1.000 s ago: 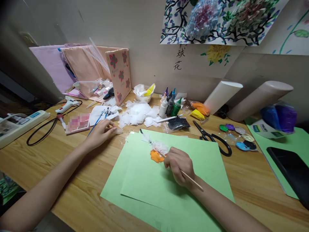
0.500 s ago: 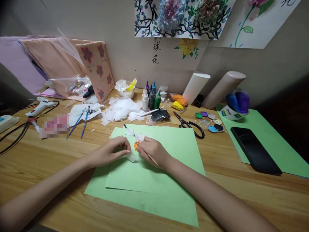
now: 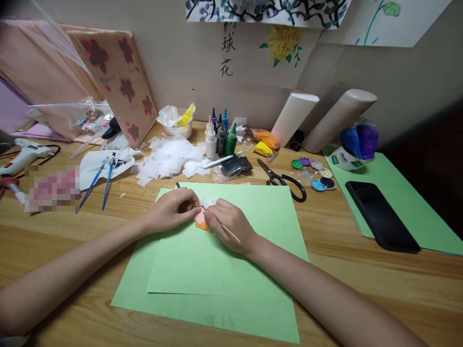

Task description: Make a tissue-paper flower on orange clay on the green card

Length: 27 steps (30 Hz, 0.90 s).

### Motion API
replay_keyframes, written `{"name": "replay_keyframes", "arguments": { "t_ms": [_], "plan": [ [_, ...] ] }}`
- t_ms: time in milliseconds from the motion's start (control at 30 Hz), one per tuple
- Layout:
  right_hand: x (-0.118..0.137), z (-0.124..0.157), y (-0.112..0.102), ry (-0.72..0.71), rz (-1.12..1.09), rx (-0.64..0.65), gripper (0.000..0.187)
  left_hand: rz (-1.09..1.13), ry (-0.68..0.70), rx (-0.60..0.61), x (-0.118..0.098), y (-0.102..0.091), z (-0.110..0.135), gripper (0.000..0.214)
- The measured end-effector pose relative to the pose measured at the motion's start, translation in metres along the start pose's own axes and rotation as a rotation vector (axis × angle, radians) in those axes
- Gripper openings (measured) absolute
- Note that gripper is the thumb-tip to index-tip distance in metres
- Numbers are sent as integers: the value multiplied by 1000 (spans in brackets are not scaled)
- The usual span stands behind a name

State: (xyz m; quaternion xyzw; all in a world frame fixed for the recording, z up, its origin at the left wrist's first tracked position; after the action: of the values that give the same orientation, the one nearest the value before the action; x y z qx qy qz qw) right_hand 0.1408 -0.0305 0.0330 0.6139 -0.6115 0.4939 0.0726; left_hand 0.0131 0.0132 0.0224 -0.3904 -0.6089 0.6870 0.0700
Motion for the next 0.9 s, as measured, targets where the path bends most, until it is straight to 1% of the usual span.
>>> {"name": "replay_keyframes", "arguments": {
  "t_ms": [67, 167, 267, 367, 667, 900],
  "plan": [
    [2, 1, -1, -25, -18, -8, 37, -32, 21, -38, 1, 1, 1, 9],
    [8, 2, -2, -134, -63, -6, 37, -79, 42, -73, -1, 1, 2, 7],
    [12, 4, 2, -219, -54, 53, 37, -102, 39, -89, -2, 1, 2, 6],
    [11, 3, 5, -193, -19, 88, 35, -98, 29, -93, -1, 2, 2, 6],
    [1, 1, 6, -55, 33, 96, 37, -131, 26, -80, -1, 3, 2, 6],
    [-2, 0, 6, 12, -2, 47, 39, -147, 12, -96, 2, 3, 2, 16]
  ]
}}
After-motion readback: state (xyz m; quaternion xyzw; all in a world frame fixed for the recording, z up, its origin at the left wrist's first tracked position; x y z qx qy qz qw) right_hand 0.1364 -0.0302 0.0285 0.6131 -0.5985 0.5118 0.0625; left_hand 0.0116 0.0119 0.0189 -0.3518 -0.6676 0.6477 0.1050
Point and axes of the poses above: each hand's wrist, its own z-axis away from the middle knuckle, its own y-axis out of the palm, x = y × z, the point moved 6 cm from there along -z, towards the middle knuckle, and after that the axes turned 10 degrees about -z, right-handed, at the moved point
